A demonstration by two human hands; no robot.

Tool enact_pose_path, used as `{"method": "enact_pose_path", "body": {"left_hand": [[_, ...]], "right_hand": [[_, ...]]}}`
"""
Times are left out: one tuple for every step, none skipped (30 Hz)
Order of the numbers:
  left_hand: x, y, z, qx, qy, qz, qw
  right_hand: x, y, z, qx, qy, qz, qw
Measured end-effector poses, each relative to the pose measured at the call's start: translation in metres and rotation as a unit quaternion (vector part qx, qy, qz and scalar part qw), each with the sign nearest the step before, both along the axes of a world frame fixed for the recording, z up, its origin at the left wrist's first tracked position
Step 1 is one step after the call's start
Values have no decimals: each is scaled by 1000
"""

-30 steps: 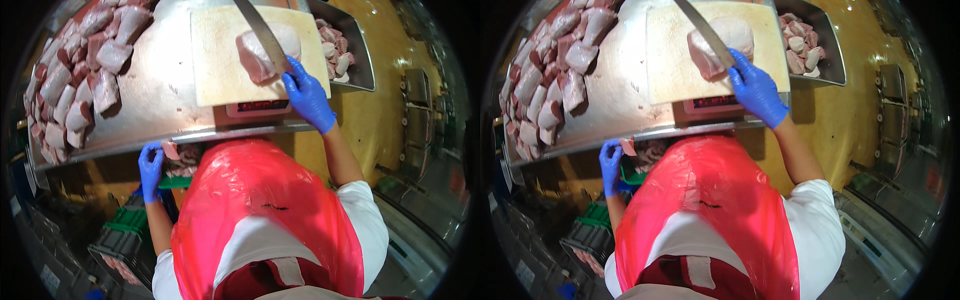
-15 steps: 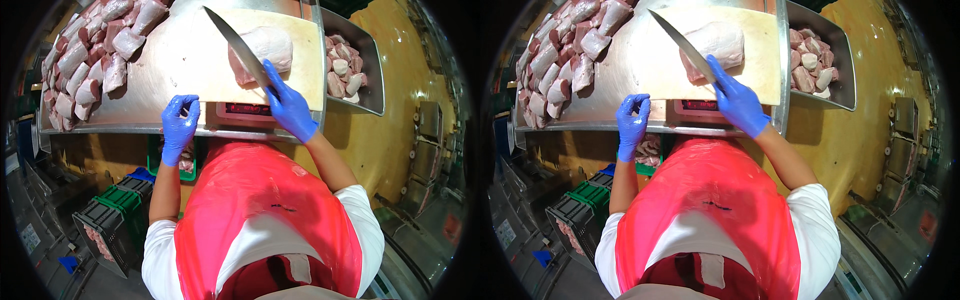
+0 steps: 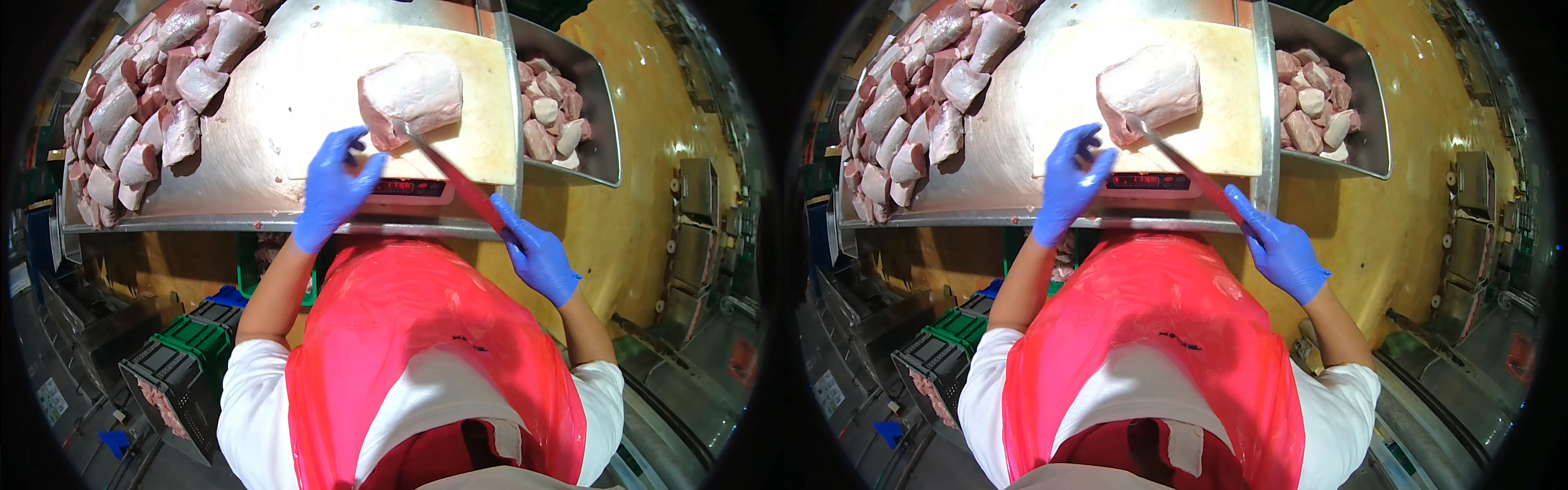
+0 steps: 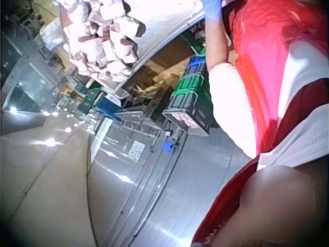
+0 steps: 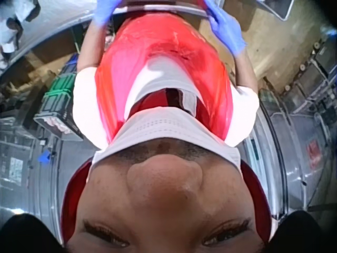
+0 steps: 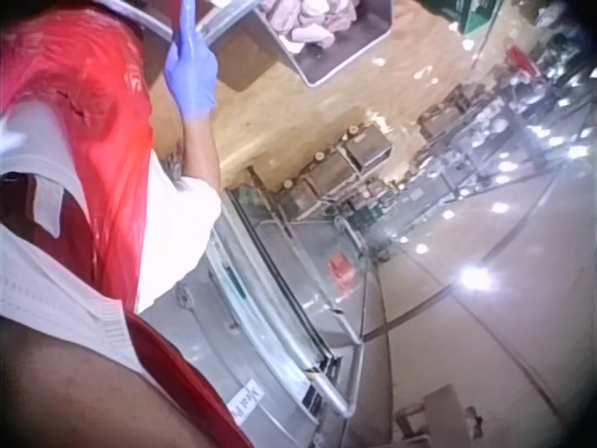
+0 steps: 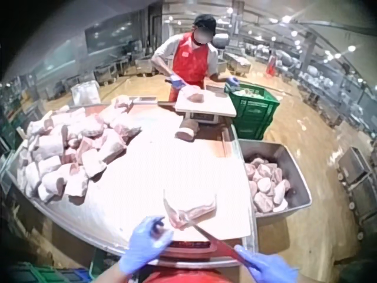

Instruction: The person cuts large pieces of raw meat into smaller portions using a knife on a cutting board. The person repeatedly trims and slices the meat, placing the cut pieces into a metal tray.

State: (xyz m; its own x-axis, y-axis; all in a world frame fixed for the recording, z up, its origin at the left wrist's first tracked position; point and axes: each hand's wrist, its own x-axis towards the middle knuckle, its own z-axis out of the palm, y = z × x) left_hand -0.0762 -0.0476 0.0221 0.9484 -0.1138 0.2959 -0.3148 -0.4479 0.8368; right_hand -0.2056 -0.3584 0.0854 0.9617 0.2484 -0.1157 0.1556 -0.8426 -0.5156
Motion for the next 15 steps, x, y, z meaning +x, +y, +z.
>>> {"method": "enact_pose_path", "body": {"left_hand": [[10, -15, 3, 61, -65, -4, 996], [22, -25, -2, 79, -31, 23, 996], [31, -29, -8, 96, 3, 44, 994], [36, -26, -11, 62, 23, 35, 997], [41, -18, -13, 29, 44, 28, 998], [44, -13, -16, -5, 66, 21, 998], [43, -12, -19, -26, 66, 12, 997], [38, -8, -22, -42, 69, 4, 997], [33, -5, -23, -59, 74, -8, 995], [30, -8, -18, -51, 49, -15, 997], [30, -7, -19, -48, 51, -19, 997], [30, -5, -21, -48, 52, -17, 997], [31, -3, -23, -49, 53, -18, 997], [34, -3, -25, -55, 50, -31, 997], [37, -3, -28, -62, 49, -44, 996]], "right_hand": [[4, 6, 0, 30, -36, -12, 999], [9, 13, -3, 56, -25, -43, 997], [14, 23, -7, 81, -13, -79, 993], [22, 31, -11, 104, -5, -121, 987], [30, 44, -13, 120, -22, -120, 985], [38, 62, -16, 135, -36, -117, 983], [49, 79, -23, 146, -73, -109, 981], [61, 97, -31, 157, -109, -97, 977], [76, 112, -42, 160, -165, -81, 970], [91, 125, -48, 139, -177, -70, 972], [105, 135, -52, 118, -189, -58, 973], [113, 142, -53, 94, -201, -40, 974], [111, 142, -51, 55, -173, -26, 983], [106, 138, -44, 15, -144, -15, 989], [99, 134, -38, -26, -112, -1, 993]]}}
